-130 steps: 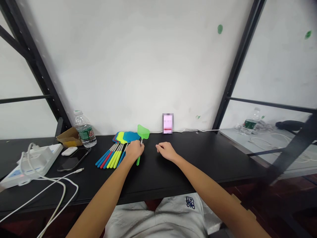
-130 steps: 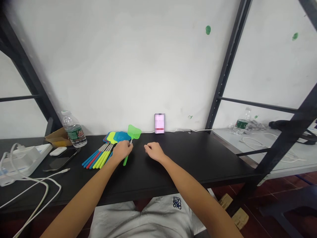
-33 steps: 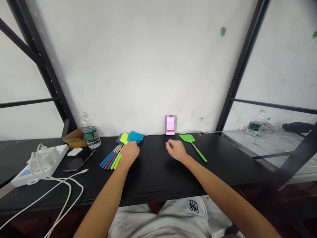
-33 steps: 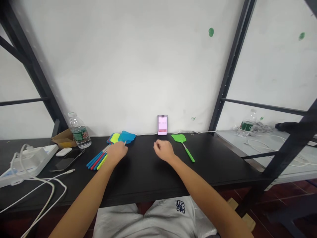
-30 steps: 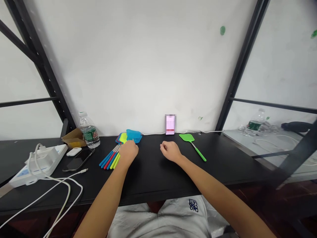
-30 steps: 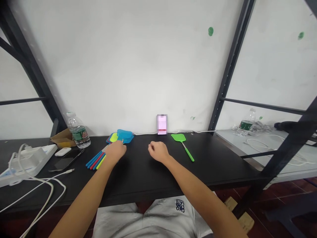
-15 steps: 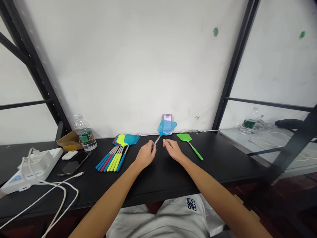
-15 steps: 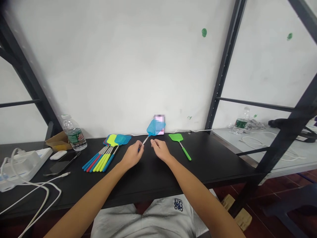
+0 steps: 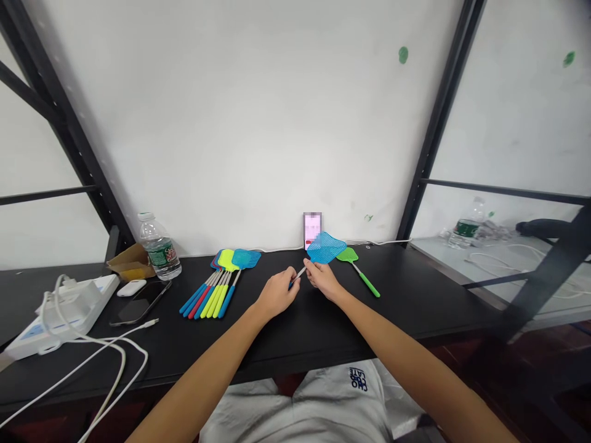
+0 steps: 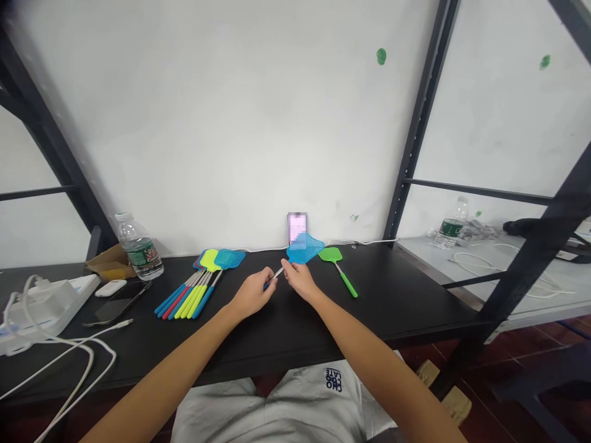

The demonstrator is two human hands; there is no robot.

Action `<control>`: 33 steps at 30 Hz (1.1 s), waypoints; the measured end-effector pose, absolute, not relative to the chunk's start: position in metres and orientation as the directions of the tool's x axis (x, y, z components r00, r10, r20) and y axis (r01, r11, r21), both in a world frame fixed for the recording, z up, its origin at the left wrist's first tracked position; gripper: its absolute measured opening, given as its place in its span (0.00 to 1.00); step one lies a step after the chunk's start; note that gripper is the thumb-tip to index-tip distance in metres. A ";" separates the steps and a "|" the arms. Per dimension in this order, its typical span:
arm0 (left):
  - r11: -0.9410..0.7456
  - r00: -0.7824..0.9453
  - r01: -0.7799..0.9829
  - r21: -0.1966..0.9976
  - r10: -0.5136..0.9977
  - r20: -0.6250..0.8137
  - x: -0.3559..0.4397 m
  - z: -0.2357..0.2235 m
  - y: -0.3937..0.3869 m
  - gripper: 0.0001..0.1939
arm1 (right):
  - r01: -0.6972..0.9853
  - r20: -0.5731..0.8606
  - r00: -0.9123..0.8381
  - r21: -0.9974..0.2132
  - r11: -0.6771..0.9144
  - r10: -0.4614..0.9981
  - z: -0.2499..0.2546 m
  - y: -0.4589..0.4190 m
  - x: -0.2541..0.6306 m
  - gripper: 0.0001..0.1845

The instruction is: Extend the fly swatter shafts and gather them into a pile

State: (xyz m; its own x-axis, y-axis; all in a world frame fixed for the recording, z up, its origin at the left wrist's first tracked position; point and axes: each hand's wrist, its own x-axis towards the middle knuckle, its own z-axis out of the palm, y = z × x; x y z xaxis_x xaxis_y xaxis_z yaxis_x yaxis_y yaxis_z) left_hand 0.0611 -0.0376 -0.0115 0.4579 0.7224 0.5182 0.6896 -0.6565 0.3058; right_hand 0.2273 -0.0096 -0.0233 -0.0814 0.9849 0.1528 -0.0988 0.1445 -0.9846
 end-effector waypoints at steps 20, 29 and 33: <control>-0.565 0.441 0.763 0.315 0.811 0.385 0.057 -0.012 -0.031 0.15 | -0.112 0.062 -0.057 -0.992 0.056 0.996 -0.018 -0.011 0.230 0.19; -0.571 0.448 0.754 0.324 0.808 0.383 0.056 -0.012 -0.030 0.16 | -0.137 0.110 -0.016 -0.985 0.107 0.994 -0.015 -0.009 0.232 0.19; -0.573 0.451 0.753 0.323 0.808 0.380 0.056 -0.013 -0.030 0.16 | -0.130 0.130 0.060 -0.982 0.137 0.990 -0.013 -0.008 0.234 0.19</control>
State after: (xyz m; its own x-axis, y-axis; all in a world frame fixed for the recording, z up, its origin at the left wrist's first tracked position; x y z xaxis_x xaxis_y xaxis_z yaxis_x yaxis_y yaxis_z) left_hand 0.0556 -0.0300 -0.0130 0.4510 0.8076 0.3799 0.7532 -0.5728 0.3234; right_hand 0.2341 -0.0082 -0.0135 0.0604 0.9896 0.1304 -0.1298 0.1373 -0.9820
